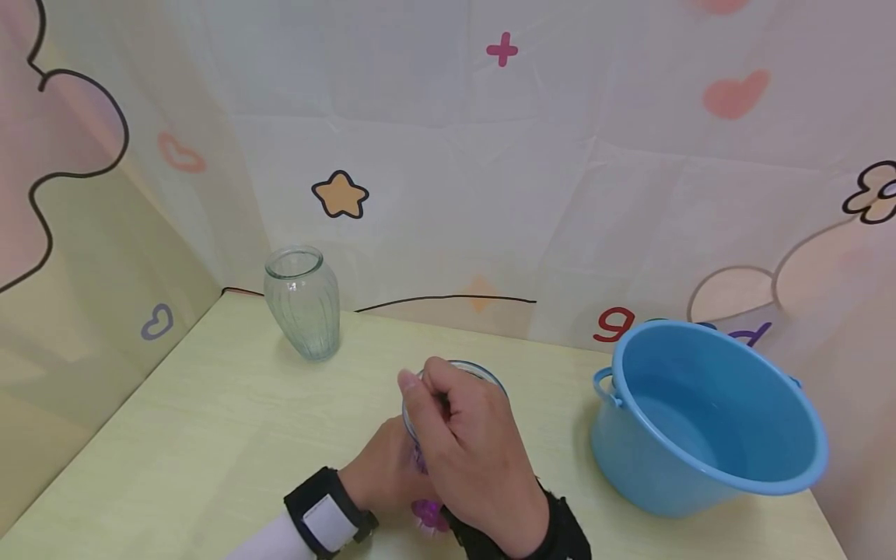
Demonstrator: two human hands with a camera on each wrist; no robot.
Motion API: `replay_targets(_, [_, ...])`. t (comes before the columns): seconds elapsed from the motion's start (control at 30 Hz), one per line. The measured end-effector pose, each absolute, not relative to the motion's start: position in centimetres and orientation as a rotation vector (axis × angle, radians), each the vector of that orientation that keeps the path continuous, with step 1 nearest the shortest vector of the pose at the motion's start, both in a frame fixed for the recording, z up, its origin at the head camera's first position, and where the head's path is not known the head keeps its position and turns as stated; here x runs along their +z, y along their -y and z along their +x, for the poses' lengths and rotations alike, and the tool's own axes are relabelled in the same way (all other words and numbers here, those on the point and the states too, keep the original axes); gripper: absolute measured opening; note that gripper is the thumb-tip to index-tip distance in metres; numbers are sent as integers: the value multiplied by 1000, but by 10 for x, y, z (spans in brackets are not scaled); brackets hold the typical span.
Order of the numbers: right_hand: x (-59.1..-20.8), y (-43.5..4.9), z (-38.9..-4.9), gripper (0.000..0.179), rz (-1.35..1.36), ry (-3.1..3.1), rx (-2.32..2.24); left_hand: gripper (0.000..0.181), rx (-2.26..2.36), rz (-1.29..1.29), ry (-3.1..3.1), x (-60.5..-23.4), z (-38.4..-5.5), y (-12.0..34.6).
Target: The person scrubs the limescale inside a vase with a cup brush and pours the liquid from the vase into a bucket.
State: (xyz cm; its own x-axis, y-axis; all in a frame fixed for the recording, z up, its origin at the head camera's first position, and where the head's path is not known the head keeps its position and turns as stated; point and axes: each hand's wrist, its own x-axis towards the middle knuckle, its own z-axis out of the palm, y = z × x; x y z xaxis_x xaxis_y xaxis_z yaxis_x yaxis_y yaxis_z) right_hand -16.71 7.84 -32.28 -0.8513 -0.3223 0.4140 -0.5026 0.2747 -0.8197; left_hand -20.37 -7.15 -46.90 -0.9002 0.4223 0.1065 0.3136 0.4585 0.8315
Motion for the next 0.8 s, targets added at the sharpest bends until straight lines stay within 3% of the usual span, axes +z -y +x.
replay_targets(0.57, [-326,-79,-168,35,933,1828,1826,71,1474,608,-2568,-470,-205,69])
replay_targets(0.8, [-322,-80,-164,34,945,1881,1825,68,1484,615,-2569,-471,-205,70])
